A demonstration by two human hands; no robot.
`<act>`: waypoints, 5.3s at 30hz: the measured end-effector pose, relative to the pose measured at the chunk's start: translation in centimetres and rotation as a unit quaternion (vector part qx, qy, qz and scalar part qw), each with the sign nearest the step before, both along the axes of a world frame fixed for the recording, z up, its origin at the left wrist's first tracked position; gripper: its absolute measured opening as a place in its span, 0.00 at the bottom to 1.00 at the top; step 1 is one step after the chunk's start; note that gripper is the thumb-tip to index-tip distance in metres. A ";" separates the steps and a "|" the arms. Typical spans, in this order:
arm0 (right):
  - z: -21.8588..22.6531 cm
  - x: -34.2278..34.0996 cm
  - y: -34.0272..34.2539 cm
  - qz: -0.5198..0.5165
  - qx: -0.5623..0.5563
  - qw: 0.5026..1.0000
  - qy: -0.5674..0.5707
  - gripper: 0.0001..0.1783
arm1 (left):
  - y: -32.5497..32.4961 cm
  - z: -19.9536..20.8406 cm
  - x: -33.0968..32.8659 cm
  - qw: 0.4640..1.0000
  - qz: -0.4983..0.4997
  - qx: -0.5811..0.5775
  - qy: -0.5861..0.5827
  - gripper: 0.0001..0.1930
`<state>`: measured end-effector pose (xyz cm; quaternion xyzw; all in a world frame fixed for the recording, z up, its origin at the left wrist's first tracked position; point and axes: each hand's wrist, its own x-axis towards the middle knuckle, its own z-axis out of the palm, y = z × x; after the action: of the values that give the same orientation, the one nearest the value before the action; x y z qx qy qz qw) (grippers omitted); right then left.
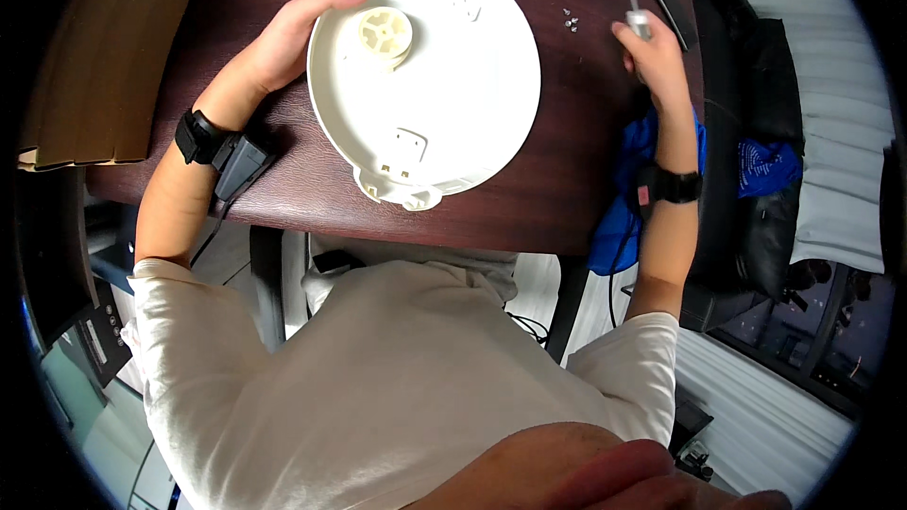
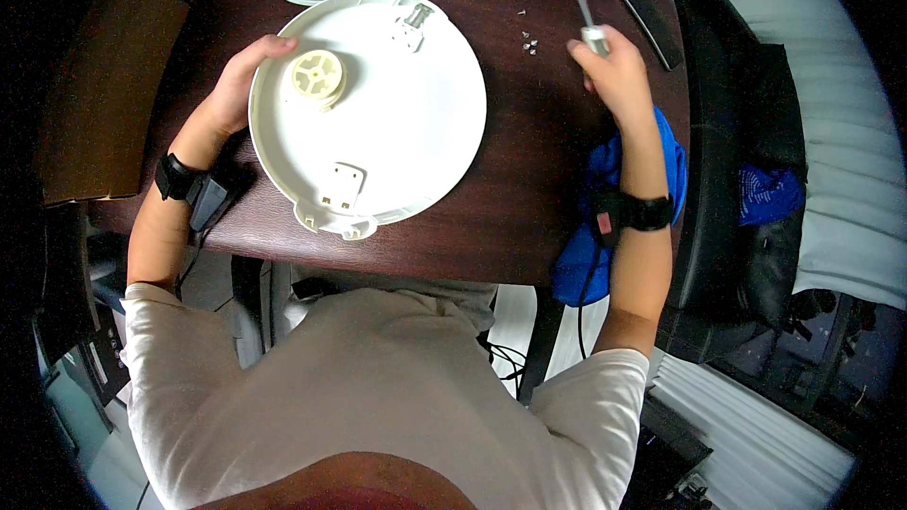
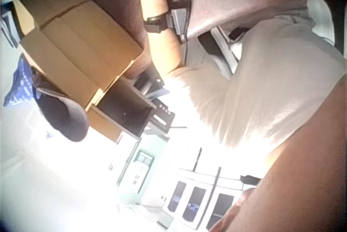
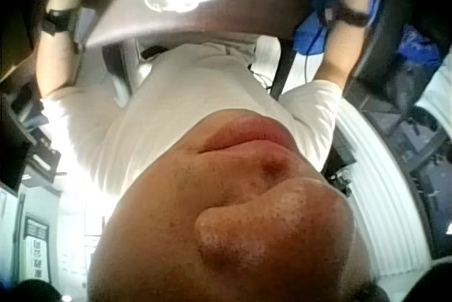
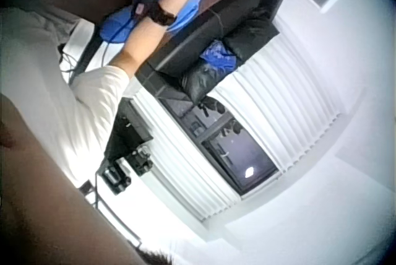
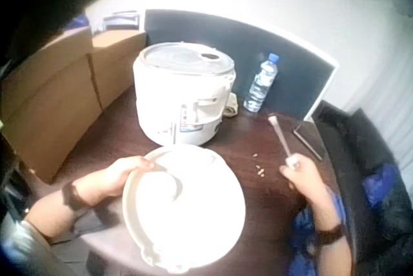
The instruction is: The person uses a screwdriver to remove screws from a white circular appliance base, then wipes the interior with a blue cloth. They reattach a white plastic cover and continue to clean and inspect the device.
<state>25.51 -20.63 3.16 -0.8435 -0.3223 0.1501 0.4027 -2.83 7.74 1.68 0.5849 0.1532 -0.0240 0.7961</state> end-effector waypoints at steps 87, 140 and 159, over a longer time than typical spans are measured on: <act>9.7 -13.6 7.7 0.168 0.175 0.960 -0.143 0.12 | 0.0 12.4 3.7 0.929 0.204 -0.023 -0.309 0.10; 10.2 -15.0 6.8 0.073 0.157 0.904 -0.390 0.15 | -4.6 12.6 3.0 0.908 0.187 0.060 -0.369 0.12; 10.4 -14.4 6.7 0.065 0.206 0.903 -0.372 0.16 | -4.2 12.6 3.5 0.879 0.195 0.169 -0.402 0.12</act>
<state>11.06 -13.92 13.56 -0.7137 -0.5263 -0.2187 0.4073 0.71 3.56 14.26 0.6281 -0.0672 0.3953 0.6668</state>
